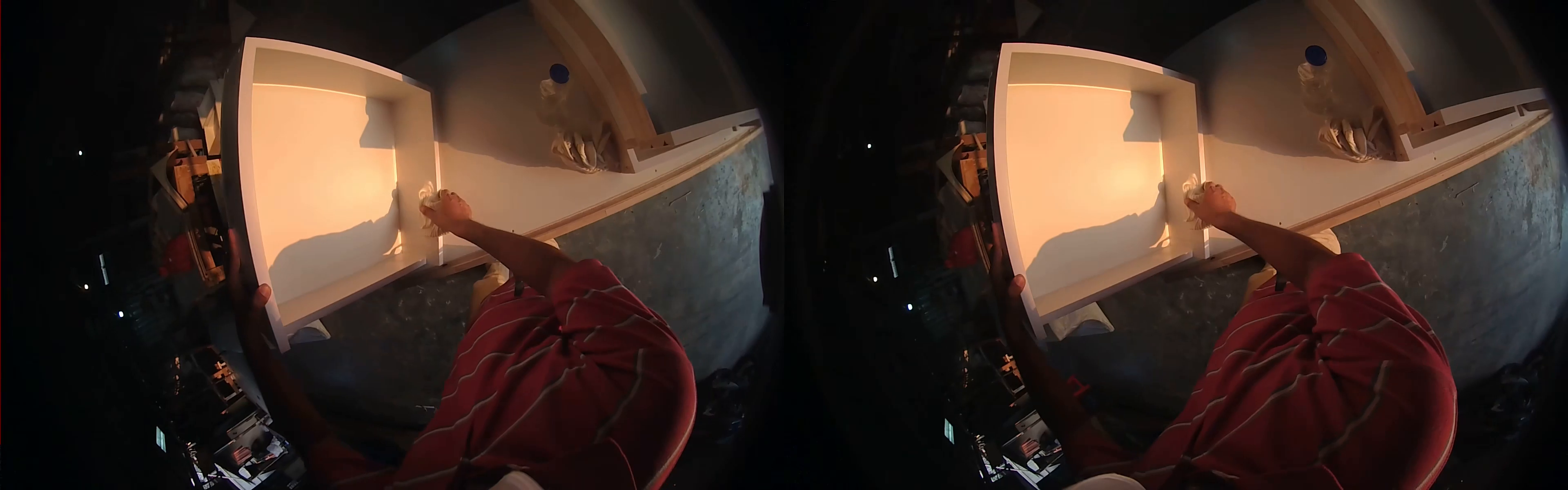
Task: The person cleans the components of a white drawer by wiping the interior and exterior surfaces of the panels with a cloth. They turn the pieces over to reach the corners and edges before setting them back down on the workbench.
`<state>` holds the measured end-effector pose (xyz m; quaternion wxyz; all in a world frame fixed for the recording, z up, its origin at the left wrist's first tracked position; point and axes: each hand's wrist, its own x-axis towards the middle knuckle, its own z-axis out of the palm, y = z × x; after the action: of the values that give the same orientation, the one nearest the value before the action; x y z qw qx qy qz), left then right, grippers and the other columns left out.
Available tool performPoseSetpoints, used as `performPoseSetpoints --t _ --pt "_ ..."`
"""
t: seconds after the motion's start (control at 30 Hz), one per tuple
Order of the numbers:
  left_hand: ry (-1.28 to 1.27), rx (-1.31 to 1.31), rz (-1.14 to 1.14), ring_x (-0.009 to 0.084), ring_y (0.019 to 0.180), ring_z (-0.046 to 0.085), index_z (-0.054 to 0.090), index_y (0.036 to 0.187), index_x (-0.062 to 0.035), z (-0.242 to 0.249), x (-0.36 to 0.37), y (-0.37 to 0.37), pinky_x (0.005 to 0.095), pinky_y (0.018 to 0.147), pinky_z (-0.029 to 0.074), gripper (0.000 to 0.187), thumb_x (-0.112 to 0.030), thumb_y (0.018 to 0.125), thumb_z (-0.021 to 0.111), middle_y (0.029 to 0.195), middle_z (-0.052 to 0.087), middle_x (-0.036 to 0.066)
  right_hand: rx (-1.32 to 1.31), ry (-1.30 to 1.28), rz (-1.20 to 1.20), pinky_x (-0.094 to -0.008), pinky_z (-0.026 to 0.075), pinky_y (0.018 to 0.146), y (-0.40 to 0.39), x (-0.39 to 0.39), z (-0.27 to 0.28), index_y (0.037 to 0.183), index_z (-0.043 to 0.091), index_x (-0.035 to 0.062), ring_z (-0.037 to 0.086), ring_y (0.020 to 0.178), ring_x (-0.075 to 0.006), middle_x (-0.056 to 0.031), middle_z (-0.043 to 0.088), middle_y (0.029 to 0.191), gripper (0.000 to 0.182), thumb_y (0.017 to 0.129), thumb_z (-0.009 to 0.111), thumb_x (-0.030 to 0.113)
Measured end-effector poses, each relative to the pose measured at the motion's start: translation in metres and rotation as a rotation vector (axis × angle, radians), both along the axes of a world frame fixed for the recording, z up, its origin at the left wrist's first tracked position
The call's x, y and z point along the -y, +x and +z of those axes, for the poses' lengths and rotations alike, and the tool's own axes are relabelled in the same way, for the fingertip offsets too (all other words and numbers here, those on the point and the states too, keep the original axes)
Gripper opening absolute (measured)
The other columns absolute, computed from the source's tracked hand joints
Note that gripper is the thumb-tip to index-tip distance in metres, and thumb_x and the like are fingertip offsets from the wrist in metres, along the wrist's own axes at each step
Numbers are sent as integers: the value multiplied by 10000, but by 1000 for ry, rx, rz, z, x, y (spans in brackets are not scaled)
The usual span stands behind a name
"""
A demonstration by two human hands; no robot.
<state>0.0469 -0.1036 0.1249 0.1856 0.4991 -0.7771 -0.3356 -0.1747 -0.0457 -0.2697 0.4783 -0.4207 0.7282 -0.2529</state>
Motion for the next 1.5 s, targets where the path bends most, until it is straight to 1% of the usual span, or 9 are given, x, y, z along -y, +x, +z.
performPoseSetpoints --t 0.43,0.73,0.8,0.83,0.93,1.0,1.07,1.37,1.5 --pt "424 -587 665 222 893 626 553 1164 -61 -87 40 147 383 717 525 511 -479 874 595 1013 615 99 -197 -16 39 -399 562 708 -87 24 80 907 698 28 709 783 -302 -162 709 836 428 687 686 396" --pt "1009 -1479 98 242 688 640 596 1044 -29 -339 -7 207 403 591 543 381 -374 928 482 870 656 106 -580 -87 130 -430 525 842 -150 10 103 1025 682 39 678 946 -333 -200 697 975 516 650 712 393" --pt "341 -587 451 199 762 633 623 1054 -14 -371 -31 190 371 664 537 454 -402 935 419 891 662 78 -634 -154 110 -441 522 847 -165 -2 92 1062 667 42 669 967 -352 -212 689 995 546 658 716 406" --pt "631 -1070 414 179 814 643 637 1045 -8 -405 -35 194 347 686 532 430 -370 944 430 902 666 65 -624 -93 138 -445 522 848 -171 -3 102 1053 665 36 666 973 -361 -222 686 997 538 663 712 404" --pt "457 -896 360 123 789 613 639 1046 -24 -442 -50 149 292 666 490 392 -383 947 519 894 644 20 -725 -107 112 -454 525 823 -189 -10 96 1001 667 36 674 923 -374 -222 694 933 481 687 692 400" --pt "650 -1272 596 123 788 609 638 1032 -29 -452 -49 118 285 698 487 352 -355 924 565 886 637 26 -766 -85 130 -463 525 819 -200 -11 91 993 663 34 672 920 -381 -226 693 931 480 686 690 402" --pt "747 -1220 244 242 873 658 575 1198 4 -630 -11 198 395 727 540 526 -370 830 617 1048 667 114 -809 -57 132 -472 525 814 -205 -12 91 985 658 32 670 917 -387 -229 692 929 479 685 687 403" --pt "623 -534 481 203 793 638 659 938 -21 -441 -14 109 356 729 510 337 -284 735 713 914 668 92 -834 -348 -11 -499 518 736 -220 -25 11 970 579 6 645 857 -428 -239 656 904 407 774 663 352" --pt "610 -821 528 182 630 596 655 818 -30 -360 -32 72 354 623 490 268 -239 677 746 753 643 62 -872 -509 -220 -499 481 781 -192 -34 24 1108 523 -8 568 947 -448 -258 551 1029 435 919 599 376"
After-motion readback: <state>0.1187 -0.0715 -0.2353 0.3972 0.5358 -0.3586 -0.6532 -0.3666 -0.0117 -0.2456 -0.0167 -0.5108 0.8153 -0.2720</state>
